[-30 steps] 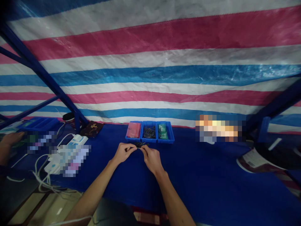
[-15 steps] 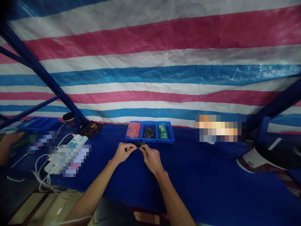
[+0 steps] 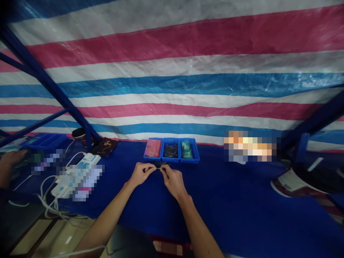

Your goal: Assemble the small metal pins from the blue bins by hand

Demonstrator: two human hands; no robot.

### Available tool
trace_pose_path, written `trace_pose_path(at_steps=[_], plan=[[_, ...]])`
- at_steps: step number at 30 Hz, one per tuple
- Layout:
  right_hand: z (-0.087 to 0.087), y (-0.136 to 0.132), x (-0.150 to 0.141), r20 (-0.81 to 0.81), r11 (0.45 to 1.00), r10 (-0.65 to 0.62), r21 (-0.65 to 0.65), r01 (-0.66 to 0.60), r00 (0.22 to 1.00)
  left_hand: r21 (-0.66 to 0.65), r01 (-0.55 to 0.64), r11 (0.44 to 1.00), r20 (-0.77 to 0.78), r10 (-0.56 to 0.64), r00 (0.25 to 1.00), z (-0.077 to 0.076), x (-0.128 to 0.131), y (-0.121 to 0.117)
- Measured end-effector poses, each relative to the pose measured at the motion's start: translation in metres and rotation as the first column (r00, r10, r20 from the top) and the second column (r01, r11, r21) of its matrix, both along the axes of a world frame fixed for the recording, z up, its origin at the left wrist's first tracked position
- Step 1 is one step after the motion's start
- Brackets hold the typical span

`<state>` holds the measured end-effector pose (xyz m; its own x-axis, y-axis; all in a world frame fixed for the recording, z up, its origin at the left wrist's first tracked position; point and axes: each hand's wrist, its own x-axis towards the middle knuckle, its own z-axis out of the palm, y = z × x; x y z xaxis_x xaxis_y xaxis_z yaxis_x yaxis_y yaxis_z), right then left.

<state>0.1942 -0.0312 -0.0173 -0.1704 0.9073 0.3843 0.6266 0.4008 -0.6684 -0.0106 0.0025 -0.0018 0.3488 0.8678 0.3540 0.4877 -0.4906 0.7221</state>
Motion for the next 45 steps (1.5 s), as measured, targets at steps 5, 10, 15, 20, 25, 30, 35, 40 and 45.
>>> trace_pose_path(at_steps=[5,10,15,20,25,30,35,40,45], plan=[[0.002,0.000,0.000,-0.010,1.000,0.007,-0.006,-0.007,1.000,0.007,0.003,1.000,-0.005,-0.003,1.000,0.000,0.000,0.000],[0.004,0.000,0.000,-0.024,1.000,0.015,-0.023,-0.016,1.000,0.009,0.004,1.000,-0.008,-0.004,1.000,0.000,0.001,0.000],[0.004,0.000,0.000,-0.012,1.000,0.008,-0.024,-0.008,1.000,0.001,0.008,1.000,-0.005,-0.008,1.000,-0.001,0.000,0.000],[0.002,0.000,0.000,-0.019,1.000,-0.015,0.002,0.015,1.000,0.007,-0.001,1.000,-0.011,0.001,1.000,0.001,0.000,0.000],[0.004,0.000,-0.001,-0.005,1.000,-0.013,0.012,0.013,1.000,0.014,0.003,1.000,-0.004,-0.003,1.000,0.002,0.000,0.000],[0.006,0.000,0.000,-0.028,1.000,-0.004,-0.002,0.004,1.000,0.005,0.000,1.000,-0.010,0.000,1.000,0.001,0.000,0.000],[0.006,0.000,0.001,-0.058,1.000,0.008,-0.016,-0.009,0.998,0.007,0.003,1.000,-0.012,-0.002,1.000,0.001,0.000,0.000],[0.005,0.000,0.006,-0.100,1.000,-0.019,-0.011,0.018,0.995,0.019,-0.017,1.000,0.011,0.017,1.000,0.000,0.000,0.000],[0.024,0.006,0.009,-0.191,0.966,-0.224,0.083,0.243,0.956,0.027,-0.097,0.995,0.024,0.097,0.995,-0.002,-0.006,0.004]])
